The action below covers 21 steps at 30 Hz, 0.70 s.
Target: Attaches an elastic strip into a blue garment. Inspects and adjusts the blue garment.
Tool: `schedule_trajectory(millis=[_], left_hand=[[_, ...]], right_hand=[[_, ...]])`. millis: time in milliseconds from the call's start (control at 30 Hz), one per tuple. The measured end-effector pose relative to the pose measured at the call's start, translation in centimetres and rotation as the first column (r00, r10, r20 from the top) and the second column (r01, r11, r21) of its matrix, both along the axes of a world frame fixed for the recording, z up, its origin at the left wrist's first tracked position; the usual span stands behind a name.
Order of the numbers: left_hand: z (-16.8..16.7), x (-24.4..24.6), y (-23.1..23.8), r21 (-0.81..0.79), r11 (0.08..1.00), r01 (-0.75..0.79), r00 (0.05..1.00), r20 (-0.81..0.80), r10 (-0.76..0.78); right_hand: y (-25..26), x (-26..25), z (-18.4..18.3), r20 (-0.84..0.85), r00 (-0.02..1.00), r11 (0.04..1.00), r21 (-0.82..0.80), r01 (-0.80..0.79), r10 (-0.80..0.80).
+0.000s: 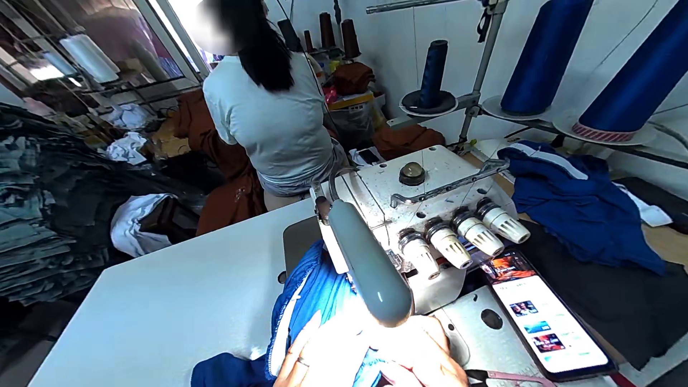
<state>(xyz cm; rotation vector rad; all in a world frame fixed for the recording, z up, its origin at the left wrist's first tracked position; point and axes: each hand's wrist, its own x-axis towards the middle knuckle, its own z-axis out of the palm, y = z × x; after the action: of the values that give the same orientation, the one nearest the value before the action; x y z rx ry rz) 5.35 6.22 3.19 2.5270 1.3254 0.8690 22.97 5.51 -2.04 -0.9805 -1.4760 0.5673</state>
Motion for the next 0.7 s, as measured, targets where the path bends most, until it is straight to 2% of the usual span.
schedule_trajectory(millis=[167, 700], left_hand=[[-1.0, -0.5, 0.2, 0.057, 0.998, 0.011, 0.995, 0.097, -0.017], [-0.8, -1.0, 0.3, 0.039, 0.999, 0.021, 0.999, 0.043, -0.022]], right_hand=[[-0.1, -0.4, -0.8, -0.042, 0.997, 0.998, 0.001, 0.066, -0.066], [0.5, -1.0, -0.7, -0.057, 0.992, 0.994, -0.032, 0.107, -0.109]])
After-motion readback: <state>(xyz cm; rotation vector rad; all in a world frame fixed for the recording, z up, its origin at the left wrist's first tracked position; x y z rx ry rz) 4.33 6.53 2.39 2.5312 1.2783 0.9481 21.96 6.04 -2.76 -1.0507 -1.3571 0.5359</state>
